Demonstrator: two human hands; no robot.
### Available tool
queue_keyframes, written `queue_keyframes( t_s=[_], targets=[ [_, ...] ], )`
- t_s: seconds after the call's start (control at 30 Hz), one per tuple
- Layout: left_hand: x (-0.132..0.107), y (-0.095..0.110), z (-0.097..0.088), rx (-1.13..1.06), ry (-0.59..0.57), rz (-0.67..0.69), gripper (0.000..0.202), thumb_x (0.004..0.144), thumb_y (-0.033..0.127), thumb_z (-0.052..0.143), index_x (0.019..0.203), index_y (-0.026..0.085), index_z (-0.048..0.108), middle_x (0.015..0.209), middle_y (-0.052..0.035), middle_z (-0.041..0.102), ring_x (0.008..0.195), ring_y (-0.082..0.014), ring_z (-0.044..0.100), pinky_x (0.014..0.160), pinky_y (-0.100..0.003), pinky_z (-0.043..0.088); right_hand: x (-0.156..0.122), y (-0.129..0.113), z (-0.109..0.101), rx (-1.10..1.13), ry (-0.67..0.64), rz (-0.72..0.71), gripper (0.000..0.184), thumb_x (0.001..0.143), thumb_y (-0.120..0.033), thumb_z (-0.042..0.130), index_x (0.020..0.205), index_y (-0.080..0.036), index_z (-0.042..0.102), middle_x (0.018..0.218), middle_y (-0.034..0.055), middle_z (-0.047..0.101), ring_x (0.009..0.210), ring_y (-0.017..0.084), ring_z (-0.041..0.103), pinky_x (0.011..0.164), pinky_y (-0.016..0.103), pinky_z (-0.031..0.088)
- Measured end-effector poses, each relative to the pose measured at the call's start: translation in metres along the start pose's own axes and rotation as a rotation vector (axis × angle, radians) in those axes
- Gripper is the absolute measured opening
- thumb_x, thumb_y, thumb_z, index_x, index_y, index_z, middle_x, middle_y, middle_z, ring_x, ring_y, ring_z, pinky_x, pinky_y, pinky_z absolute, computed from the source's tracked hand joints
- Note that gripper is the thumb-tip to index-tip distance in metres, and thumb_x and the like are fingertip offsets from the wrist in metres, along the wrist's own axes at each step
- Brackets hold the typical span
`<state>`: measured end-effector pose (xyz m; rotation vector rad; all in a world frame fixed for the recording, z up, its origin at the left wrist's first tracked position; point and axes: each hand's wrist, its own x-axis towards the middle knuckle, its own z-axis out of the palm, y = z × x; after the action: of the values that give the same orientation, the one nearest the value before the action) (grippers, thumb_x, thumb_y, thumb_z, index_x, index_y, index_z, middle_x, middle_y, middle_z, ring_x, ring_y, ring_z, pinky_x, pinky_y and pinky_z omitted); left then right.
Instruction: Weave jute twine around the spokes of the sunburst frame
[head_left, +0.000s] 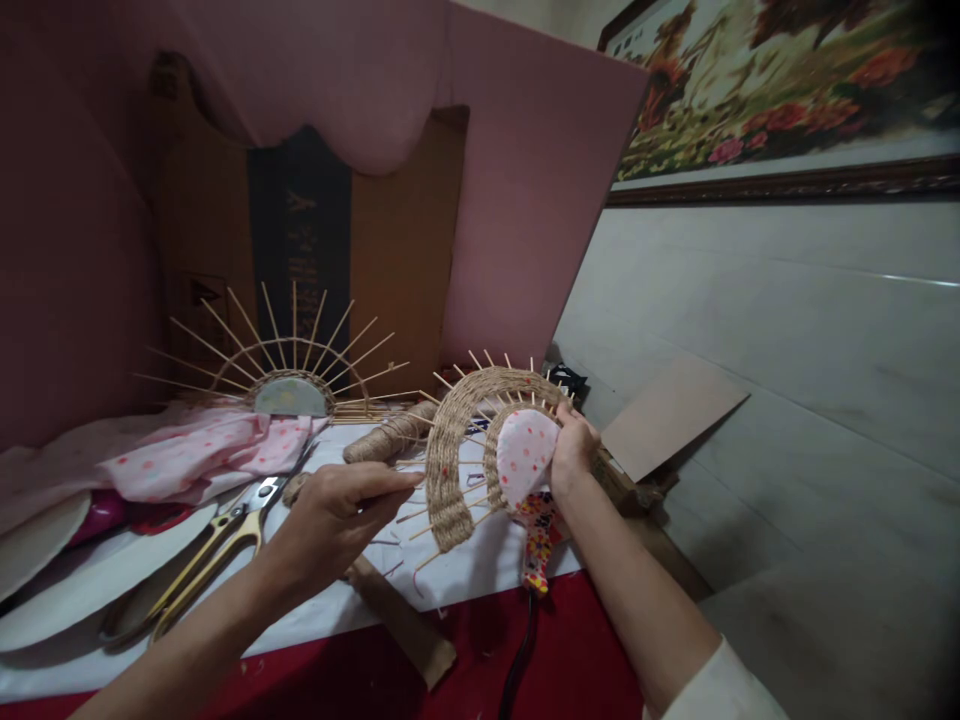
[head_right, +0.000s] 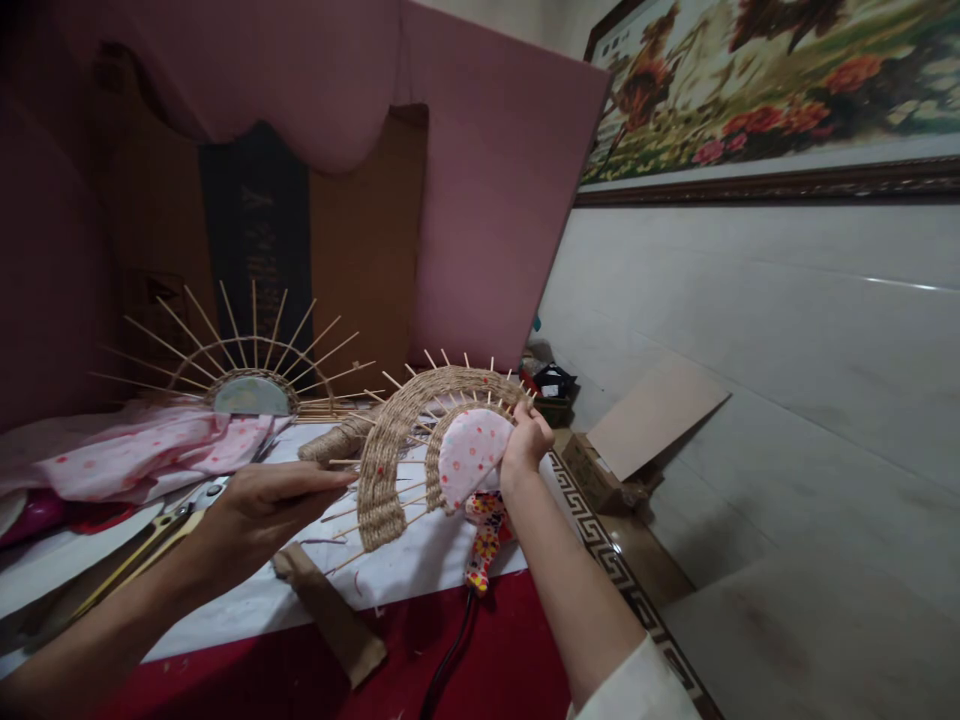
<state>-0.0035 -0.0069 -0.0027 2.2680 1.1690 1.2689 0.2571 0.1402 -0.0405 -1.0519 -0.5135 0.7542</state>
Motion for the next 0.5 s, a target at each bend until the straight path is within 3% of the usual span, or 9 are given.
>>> queue_keyframes(
  t_s=[0.2,0.5],
  targets=[
    [-0.001,-0.003,0.006,0.086,0.035,0.055,0.015,0.084,0.017,0.058,0.086,0.017,0.073,0.074,-0.0045,0.072,0.063,-0.0137,0.065,0.055,-0.022,0.05,-0.004,-0.002,0.0,-0.015,-0.006,0.036,0.02,0.063,-0.03,0.069,0.07,-0.013,0.061,0.058,-0.002,0.059,0.063,0.016,0.06,0.056,0.027,0.051],
    [-0.001,0.001,0.01,0.269,0.111,0.267,0.018,0.083,0.011,0.055,0.091,0.016,0.07,0.058,-0.0002,0.061,0.05,-0.0101,0.055,0.045,-0.02,0.041,0.004,0.01,-0.002,-0.007,-0.006,0.058,0.012,0.067,-0.025,0.065,0.067,-0.015,0.058,0.058,-0.001,0.06,0.059,0.016,0.06,0.055,0.028,0.052]
  ],
)
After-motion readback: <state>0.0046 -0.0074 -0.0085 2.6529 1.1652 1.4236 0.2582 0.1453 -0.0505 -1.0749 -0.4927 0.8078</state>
